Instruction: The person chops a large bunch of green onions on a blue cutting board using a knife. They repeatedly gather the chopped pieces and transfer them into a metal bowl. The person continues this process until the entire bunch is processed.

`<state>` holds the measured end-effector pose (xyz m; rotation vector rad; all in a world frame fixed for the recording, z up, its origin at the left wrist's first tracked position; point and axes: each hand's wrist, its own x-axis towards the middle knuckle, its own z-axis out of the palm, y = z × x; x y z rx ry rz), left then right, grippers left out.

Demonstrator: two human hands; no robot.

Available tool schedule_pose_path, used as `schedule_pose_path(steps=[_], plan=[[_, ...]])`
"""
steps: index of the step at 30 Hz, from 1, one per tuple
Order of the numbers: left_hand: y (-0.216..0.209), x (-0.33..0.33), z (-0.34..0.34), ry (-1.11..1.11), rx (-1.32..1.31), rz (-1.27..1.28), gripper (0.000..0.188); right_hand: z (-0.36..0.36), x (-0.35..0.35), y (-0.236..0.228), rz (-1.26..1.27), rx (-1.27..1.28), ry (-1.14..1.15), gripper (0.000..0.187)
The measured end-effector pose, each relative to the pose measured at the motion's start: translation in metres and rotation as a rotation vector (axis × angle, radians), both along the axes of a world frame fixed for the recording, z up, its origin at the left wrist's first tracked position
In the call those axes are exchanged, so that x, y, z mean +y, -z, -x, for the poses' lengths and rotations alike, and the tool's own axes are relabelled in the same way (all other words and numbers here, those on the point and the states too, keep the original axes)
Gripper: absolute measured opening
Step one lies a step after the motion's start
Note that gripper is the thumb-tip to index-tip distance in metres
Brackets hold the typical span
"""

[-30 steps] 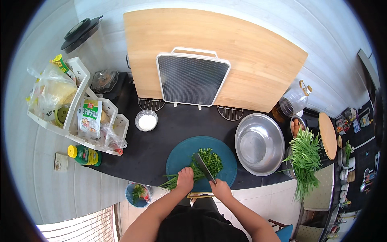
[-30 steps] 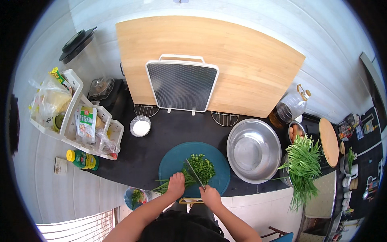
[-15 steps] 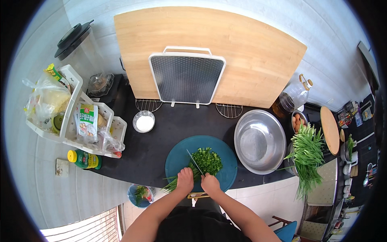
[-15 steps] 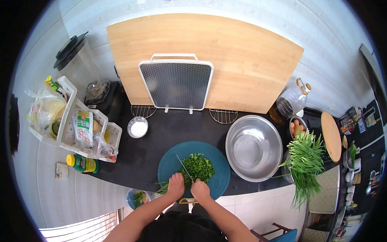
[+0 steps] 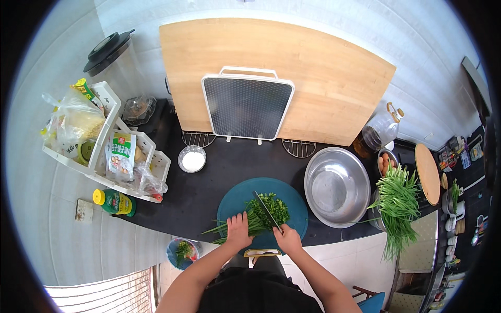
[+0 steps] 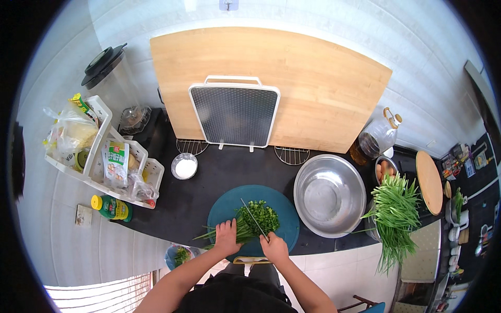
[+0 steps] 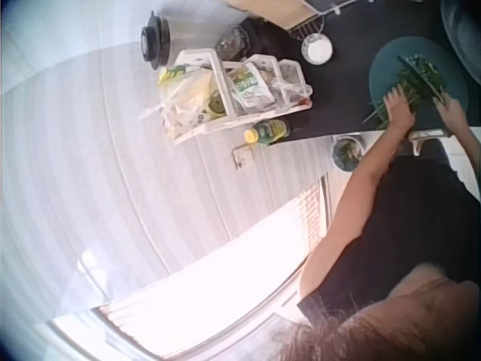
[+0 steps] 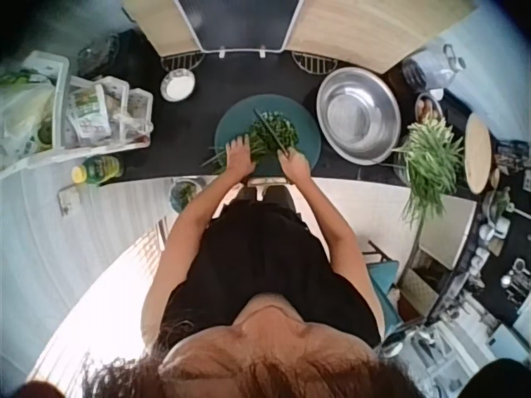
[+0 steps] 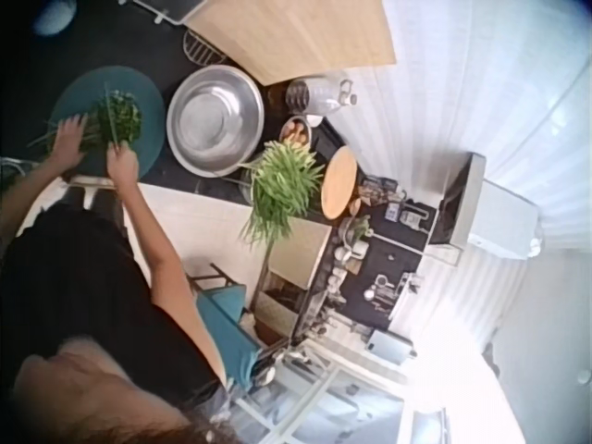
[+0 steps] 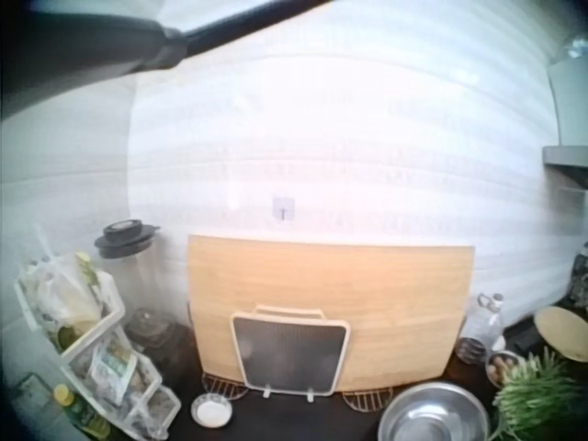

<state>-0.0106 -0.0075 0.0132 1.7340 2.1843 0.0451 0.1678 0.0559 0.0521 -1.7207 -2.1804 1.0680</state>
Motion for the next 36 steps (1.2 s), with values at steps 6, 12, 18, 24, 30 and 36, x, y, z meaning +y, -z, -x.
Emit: schedule_pose_path(steps=[6,12,18,24,30,36], plan=[[0.019,-0.007,0.004,0.024,-0.037,-0.074,0.087,-0.004,-0.011,-0.008,-0.015,0.037,-0.053,0.036],[0.032,-0.009,0.001,0.117,0.122,-0.103,0.073,-0.001,-0.024,-0.002,-0.018,-0.080,-0.164,0.034],[0.047,-0.009,-0.001,0.158,0.219,-0.150,0.053,0.009,-0.029,0.012,-0.083,-0.176,-0.189,0.038],[0.048,-0.004,0.001,0.198,0.208,-0.139,0.047,0.026,-0.014,0.015,-0.061,-0.222,-0.216,0.041],[0.044,-0.003,0.003,0.221,0.182,-0.121,0.044,0.059,0.006,0.039,-0.056,-0.206,-0.243,0.042],[0.048,-0.004,0.004,0.235,0.200,-0.127,0.042,0.079,0.012,0.058,-0.095,-0.204,-0.232,0.042]])
